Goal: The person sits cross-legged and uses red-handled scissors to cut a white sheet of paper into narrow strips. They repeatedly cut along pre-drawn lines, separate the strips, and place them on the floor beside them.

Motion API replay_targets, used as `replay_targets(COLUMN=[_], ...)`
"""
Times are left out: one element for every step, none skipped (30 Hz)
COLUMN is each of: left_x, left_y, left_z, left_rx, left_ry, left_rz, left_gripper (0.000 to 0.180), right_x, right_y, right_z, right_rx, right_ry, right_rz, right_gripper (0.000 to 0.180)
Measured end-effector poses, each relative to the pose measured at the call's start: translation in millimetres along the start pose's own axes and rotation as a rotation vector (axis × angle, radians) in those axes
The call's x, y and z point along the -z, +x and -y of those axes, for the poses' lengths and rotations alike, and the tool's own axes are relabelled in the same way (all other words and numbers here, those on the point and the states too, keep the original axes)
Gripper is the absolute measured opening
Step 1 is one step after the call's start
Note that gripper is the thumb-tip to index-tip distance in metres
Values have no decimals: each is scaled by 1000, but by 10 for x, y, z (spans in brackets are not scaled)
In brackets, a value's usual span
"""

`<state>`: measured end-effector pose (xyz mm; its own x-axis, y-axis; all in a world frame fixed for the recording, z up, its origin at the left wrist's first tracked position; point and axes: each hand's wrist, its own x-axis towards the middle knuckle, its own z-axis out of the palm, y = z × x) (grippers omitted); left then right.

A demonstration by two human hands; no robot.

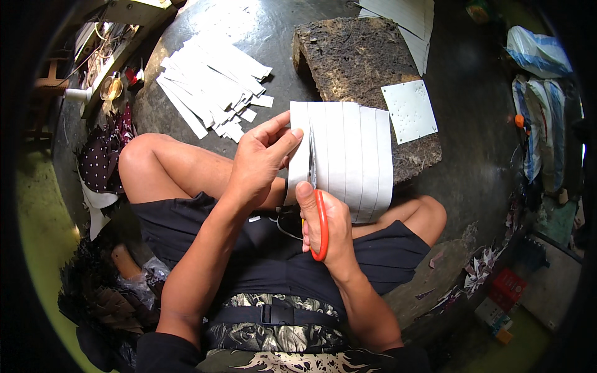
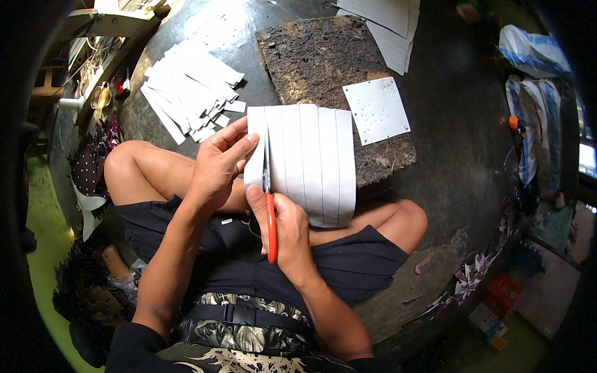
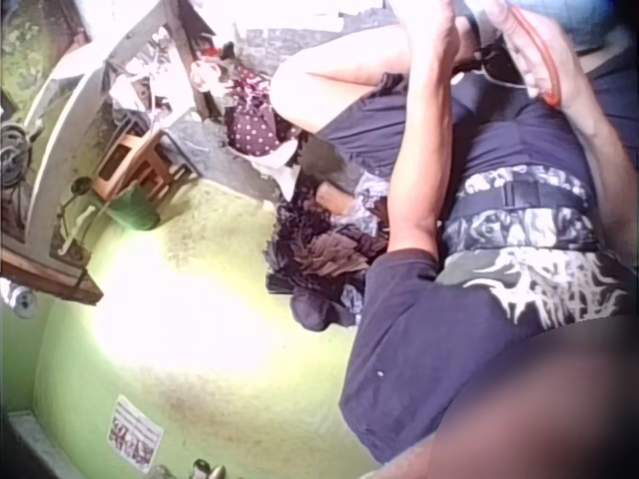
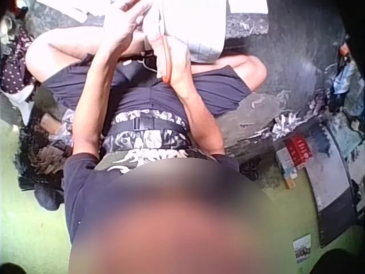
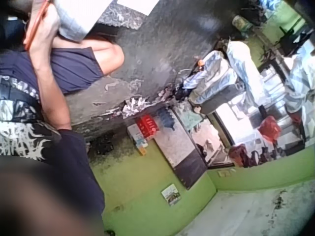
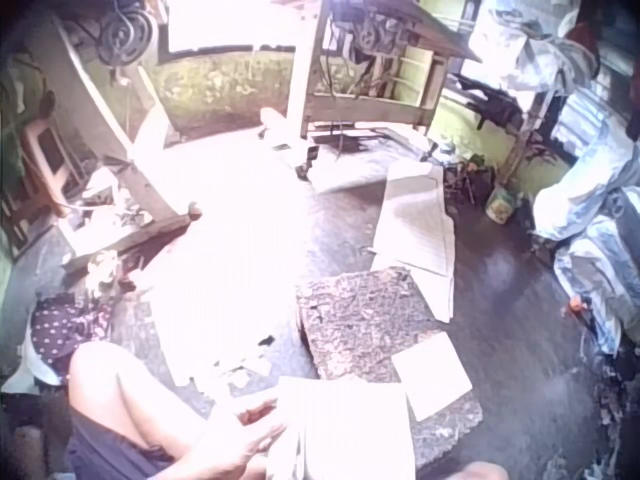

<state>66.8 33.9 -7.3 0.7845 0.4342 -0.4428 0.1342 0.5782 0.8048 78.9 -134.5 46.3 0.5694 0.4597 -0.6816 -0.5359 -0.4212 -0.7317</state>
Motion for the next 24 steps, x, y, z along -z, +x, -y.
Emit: replay_targets(left_x=[5, 7, 9, 9, 8, 7, 5, 5, 5, 6, 10, 14, 19, 23, 27, 30, 33, 36, 38, 42, 44, 48, 51, 54], left_y=[4, 4, 5, 4, 0, -7, -13, -23, -26, -30, -31, -32, -32, -33, -34, -35, -35, -36, -36, -35, -34, -33, -31, -30], left_z=[4, 7, 7, 4, -1, -8, -16, -23, -32, -38, -45, -50, -53, -54, -53, -53, -53, -52, -51, -52, -52, -51, -49, -48], left_rx=[-1, 1, 9, 7, 11, 7, 17, 18, 11, 22, 25, 22, 27, 27, 33, 31, 34, 33, 35, 32, 25, 29, 29, 23], left_ry=[-7, -11, -11, -12, -9, -9, -2, 3, 6, 1, -6, -15, -17, -20, -21, -26, -28, -32, -30, -29, -31, -32, -36, -40], left_rz=[1, -2, -12, -7, -10, -11, -14, -16, -13, -13, -8, -8, -1, 1, -5, 3, 2, 1, 2, 4, 4, 7, 8, 10], left_gripper=[48, 48, 48, 48, 47, 47, 47, 47, 47, 47, 47, 46, 46, 46, 46, 46, 46, 46, 46, 46, 46, 46, 46, 46], right_x=[-4, -7, -13, -22, -25, -22, -18, -17, -20, -27, -32, -35, -38, -40, -40, -40, -41, -44, -48, -53, -62, -75, -81, -82], right_y=[0, 4, 14, 31, 45, 63, 89, 113, 130, 143, 156, 172, 186, 194, 196, 196, 198, 200, 204, 208, 212, 214, 215, 211], right_z=[0, -3, -6, -9, -9, -6, 2, 13, 26, 38, 51, 65, 76, 84, 90, 92, 92, 90, 87, 84, 81, 79, 80, 84], right_rx=[1, 5, 11, 19, 28, 31, 34, 37, 36, 33, 44, 34, 35, 36, 31, 25, 31, 20, 20, 20, 37, 53, 50, 66], right_ry=[-6, -20, -14, -17, -20, -23, -26, -29, -26, -23, -25, -23, -24, -26, -21, -17, -21, -9, -6, -3, -1, 0, -11, -7], right_rz=[-5, -8, -10, -10, -11, -5, 1, 6, 7, 7, 12, 10, 11, 13, 13, 13, 19, 15, 16, 17, -2, -20, -45, -42], right_gripper=[70, 70, 70, 70, 70, 70, 70, 70, 70, 70, 70, 70, 70, 70, 70, 70, 70, 70, 70, 70, 69, 69, 69, 69])
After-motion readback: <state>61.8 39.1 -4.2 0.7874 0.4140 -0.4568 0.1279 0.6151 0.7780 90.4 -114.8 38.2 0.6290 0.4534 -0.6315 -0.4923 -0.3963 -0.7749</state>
